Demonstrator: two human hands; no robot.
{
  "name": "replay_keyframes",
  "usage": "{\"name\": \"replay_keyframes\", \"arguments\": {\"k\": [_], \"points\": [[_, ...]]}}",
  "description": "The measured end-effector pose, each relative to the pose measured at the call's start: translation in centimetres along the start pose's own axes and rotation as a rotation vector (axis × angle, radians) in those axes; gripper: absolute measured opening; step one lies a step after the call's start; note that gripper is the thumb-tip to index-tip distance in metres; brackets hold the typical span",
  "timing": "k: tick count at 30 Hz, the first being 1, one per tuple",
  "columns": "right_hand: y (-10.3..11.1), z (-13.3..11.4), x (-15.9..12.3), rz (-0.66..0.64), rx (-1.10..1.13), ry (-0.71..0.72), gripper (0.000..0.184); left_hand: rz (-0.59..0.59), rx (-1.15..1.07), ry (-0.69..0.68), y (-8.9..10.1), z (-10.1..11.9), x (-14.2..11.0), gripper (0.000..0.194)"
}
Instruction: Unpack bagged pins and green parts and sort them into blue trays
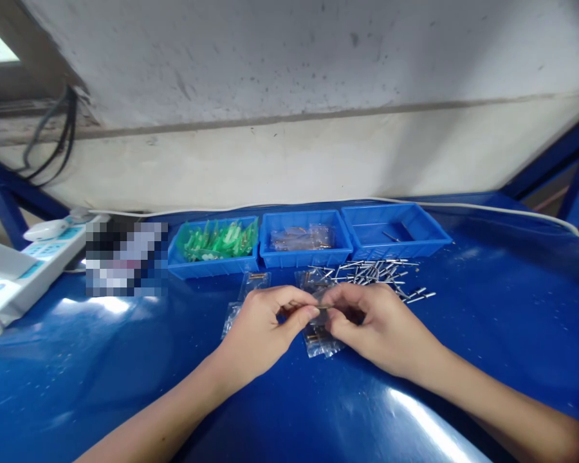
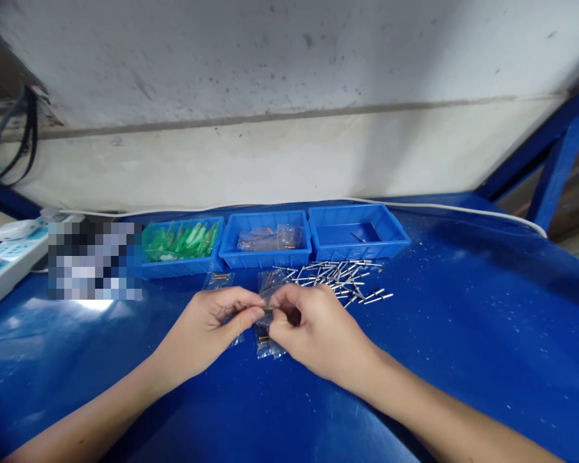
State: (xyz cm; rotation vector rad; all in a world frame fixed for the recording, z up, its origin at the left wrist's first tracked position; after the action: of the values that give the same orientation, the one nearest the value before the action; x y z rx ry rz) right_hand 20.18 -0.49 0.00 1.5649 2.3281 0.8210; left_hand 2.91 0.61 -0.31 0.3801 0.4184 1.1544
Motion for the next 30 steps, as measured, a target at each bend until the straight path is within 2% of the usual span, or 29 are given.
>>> {"name": "replay_keyframes", "arguments": {"k": [4, 8, 12, 14, 17, 20, 22, 24, 26, 27, 30], "points": [[0.1, 0.3, -0.1, 0.039, -0.011, 0.066, 0.018, 0.029, -0.023, 0.035, 0.4, 0.0, 0.2, 0.013], [0.2, 0.5, -0.2, 0.240, -0.181, 0.297, 0.021, 0.055, -0.228, 0.156, 1.2, 0.0, 0.5, 0.022], [0.2, 0.5, -0.6, 0.358, -0.335, 0.557, 0.027, -0.095, -0.649, 0.280, 1.3, -0.3, 0.6, 0.031], [0.2, 0.5, -0.7, 0.370, -0.359, 0.593, 0.029, -0.158, -0.755, 0.304, 1.1, -0.4, 0.5, 0.025], [0.0, 0.6, -0.6, 0.378, -0.366, 0.607, 0.030, -0.151, -0.788, 0.286, 1.0, -0.4, 0.4, 0.027], [0.1, 0.7, -0.3, 0.394, -0.303, 0.531, 0.030, -0.028, -0.657, 0.212, 1.2, -0.2, 0.4, 0.023], [0.2, 0.7, -0.2, 0.396, -0.222, 0.410, 0.025, 0.072, -0.515, 0.128, 1.3, 0.0, 0.3, 0.022], [0.3, 0.7, 0.0, 0.342, -0.092, 0.246, 0.018, 0.151, -0.362, 0.021, 1.3, 0.1, 0.2, 0.020], [0.2, 0.7, 0.1, 0.217, 0.118, 0.065, 0.014, 0.224, -0.191, -0.126, 1.1, 0.2, -0.1, 0.016], [0.1, 0.7, 0.2, 0.158, 0.237, -0.003, 0.019, 0.260, -0.100, -0.219, 1.0, 0.1, -0.2, 0.013], [-0.3, 0.6, 0.2, 0.080, 0.533, -0.085, 0.035, 0.317, 0.142, -0.525, 0.4, 0.0, -0.7, 0.015]]}}
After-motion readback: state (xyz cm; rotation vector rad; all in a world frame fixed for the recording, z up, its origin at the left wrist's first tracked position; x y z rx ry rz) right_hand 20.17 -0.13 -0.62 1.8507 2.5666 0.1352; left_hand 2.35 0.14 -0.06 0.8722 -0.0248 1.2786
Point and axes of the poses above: each hand's wrist, its own x-axis towards the middle knuckle, its own y-axis out of the back of the hand, z = x × y, the point moved 1 cm from there along x, towards the middle knuckle, and after that the axes turned 6 degrees about y, right-handed, at the moved point
